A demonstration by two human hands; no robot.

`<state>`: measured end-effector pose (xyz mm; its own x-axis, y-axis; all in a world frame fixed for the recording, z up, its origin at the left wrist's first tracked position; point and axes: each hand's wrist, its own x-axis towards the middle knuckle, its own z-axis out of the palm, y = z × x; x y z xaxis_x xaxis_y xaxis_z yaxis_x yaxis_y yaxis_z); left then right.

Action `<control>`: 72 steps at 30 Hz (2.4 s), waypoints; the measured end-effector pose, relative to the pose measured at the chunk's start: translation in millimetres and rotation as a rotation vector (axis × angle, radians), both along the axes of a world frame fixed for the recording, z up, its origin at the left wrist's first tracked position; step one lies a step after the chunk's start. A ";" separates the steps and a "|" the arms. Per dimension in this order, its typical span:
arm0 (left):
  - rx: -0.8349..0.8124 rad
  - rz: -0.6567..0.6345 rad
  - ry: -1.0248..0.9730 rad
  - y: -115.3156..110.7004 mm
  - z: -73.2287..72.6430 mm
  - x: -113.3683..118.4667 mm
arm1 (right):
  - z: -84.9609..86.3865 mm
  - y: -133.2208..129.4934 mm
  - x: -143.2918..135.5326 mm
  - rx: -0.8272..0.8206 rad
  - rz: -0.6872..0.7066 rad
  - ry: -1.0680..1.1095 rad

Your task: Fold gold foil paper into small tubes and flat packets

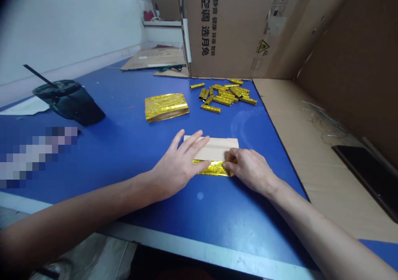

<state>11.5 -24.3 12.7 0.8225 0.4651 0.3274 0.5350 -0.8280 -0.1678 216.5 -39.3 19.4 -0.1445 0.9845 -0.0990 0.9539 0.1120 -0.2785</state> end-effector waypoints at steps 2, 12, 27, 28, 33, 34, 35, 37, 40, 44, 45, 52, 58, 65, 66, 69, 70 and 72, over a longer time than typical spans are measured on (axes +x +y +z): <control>-0.005 -0.038 0.041 0.9 -2.4 0.7 | 0.9 -2.0 -0.9 -0.028 -0.007 0.011; -0.172 -0.069 0.154 -4.9 -10.3 2.7 | 1.3 -3.8 -1.9 -0.020 -0.031 -0.008; -0.209 -0.041 0.195 -14.1 -7.8 3.1 | -2.7 -5.4 -2.4 -0.014 -0.028 -0.098; -0.206 -0.043 0.198 -14.7 -9.1 3.3 | -2.3 -5.5 -2.8 -0.014 -0.028 -0.100; -0.188 -0.033 0.208 -16.4 -14.1 3.4 | -1.1 -2.8 4.5 -0.016 -0.029 -0.128; -0.197 -0.032 0.206 -16.4 -14.1 3.3 | -1.2 -1.6 8.3 -0.015 -0.030 -0.141; -0.207 -0.029 0.202 -16.1 -13.9 3.1 | -1.2 -0.3 12.4 -0.009 -0.032 -0.148; -0.232 -0.028 0.193 -14.9 -12.9 2.7 | -0.7 1.5 20.5 -0.009 -0.023 -0.158; -0.261 -0.015 0.199 -10.7 -11.0 1.4 | 3.7 -0.4 26.4 0.058 -0.047 -0.201; -0.301 0.005 0.218 -3.0 -7.7 -1.7 | 13.9 -13.2 17.1 0.282 0.121 0.010; -0.313 -0.001 0.219 -1.1 -6.7 -2.7 | 15.4 -17.1 12.7 0.318 0.222 0.090; -0.353 -0.005 0.199 11.9 -6.2 -8.1 | 1.9 -30.6 -10.9 0.122 0.547 -0.078; -0.275 0.095 0.118 12.0 -8.1 -2.4 | -5.6 -36.8 -21.6 0.161 0.536 -0.180; -0.392 0.112 0.098 21.2 -10.7 -0.7 | 3.0 -52.7 -36.0 0.082 0.625 -0.082; -0.406 0.113 0.098 23.0 -11.3 -1.0 | 3.8 -54.4 -36.7 0.068 0.633 -0.066; -0.448 0.113 0.087 26.1 -12.5 -0.7 | 5.6 -57.3 -37.3 0.030 0.657 -0.027; -0.463 0.112 0.083 26.5 -12.4 -0.2 | 6.3 -57.8 -37.3 0.016 0.671 -0.012; -0.492 0.109 0.080 26.4 -11.0 1.1 | 8.1 -58.6 -37.7 -0.001 0.706 0.034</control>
<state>12.6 2.1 1.7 0.7743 0.6326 -0.0141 0.6239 -0.7596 0.1838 178.8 -97.9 27.4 -0.7513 0.6546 -0.0838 0.6444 0.7003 -0.3072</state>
